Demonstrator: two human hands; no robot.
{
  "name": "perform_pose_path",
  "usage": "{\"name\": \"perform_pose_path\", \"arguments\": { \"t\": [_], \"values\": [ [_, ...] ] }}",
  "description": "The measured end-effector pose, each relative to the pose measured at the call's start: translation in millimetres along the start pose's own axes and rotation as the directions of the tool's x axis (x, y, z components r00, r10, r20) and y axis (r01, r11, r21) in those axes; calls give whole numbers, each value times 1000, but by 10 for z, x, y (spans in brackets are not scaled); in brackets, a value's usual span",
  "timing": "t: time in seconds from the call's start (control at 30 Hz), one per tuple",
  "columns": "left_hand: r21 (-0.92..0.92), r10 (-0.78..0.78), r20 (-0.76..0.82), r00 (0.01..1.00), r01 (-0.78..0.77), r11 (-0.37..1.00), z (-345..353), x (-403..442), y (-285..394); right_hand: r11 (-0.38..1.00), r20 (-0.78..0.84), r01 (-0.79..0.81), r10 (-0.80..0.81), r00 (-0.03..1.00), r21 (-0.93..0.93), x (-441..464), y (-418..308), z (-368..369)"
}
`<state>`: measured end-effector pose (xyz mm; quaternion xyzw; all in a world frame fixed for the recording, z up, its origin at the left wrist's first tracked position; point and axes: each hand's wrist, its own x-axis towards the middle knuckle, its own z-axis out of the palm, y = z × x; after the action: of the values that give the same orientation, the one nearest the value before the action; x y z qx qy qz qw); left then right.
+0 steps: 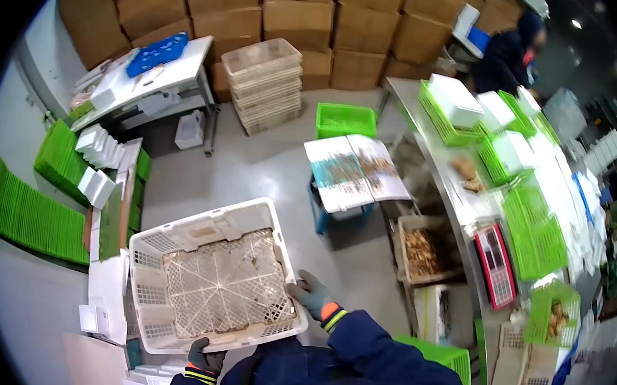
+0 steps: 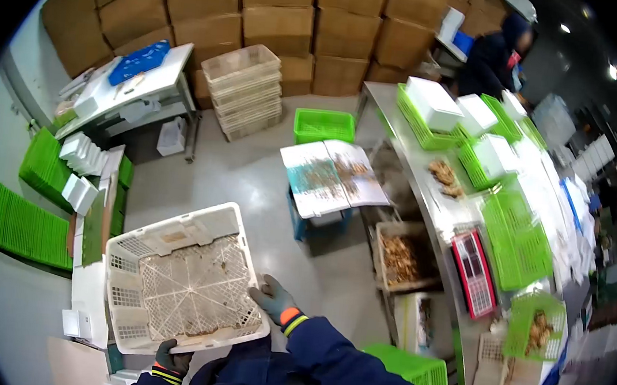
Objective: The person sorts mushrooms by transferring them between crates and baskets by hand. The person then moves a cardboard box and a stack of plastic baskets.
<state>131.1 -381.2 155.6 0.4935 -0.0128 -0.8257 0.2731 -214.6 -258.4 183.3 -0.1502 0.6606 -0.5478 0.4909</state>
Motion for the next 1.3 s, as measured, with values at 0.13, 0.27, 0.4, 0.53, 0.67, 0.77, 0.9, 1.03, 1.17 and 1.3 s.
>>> {"name": "perform_pose_path", "arguments": {
  "t": [0.13,0.27,0.4,0.53,0.67,0.77,0.9,1.03,1.17,1.3],
  "values": [
    [-97,-23,21,1000,25,995,849,835,526,986,-260,-45,86,962,161,1044,217,-408],
    [21,-125,132,983,124,992,1573,1636,990,965,-207,-117,168,964,236,1200,-250,-819],
    [158,-67,219,973,32,987,2794,2388,1211,866,-199,-253,365,909,431,1506,-379,-1134],
    [-35,-179,229,957,192,981,4182,2971,1436,817,-288,-258,449,846,516,1967,-485,-1251],
    [-71,-103,250,963,124,990,5435,3565,1615,701,-207,-480,654,728,527,2918,-464,-1651],
    [-57,-31,301,953,51,997,6061,4339,1933,920,-152,-264,316,936,289,3515,-265,-1976],
    [-114,6,270,963,26,993,7206,4866,2297,772,-407,-234,535,740,591,3767,-1546,-1912],
    [-132,97,341,935,-54,990,8218,5657,2750,620,-263,-128,499,826,774,3886,-907,-2431],
    [-188,63,337,939,2,982,9107,6659,3117,709,-612,-116,669,422,695,3860,-1003,-1991],
    [-141,-44,282,958,87,986,9597,7351,3105,494,-396,-80,773,495,866,3601,-809,-1631]
  ]
}}
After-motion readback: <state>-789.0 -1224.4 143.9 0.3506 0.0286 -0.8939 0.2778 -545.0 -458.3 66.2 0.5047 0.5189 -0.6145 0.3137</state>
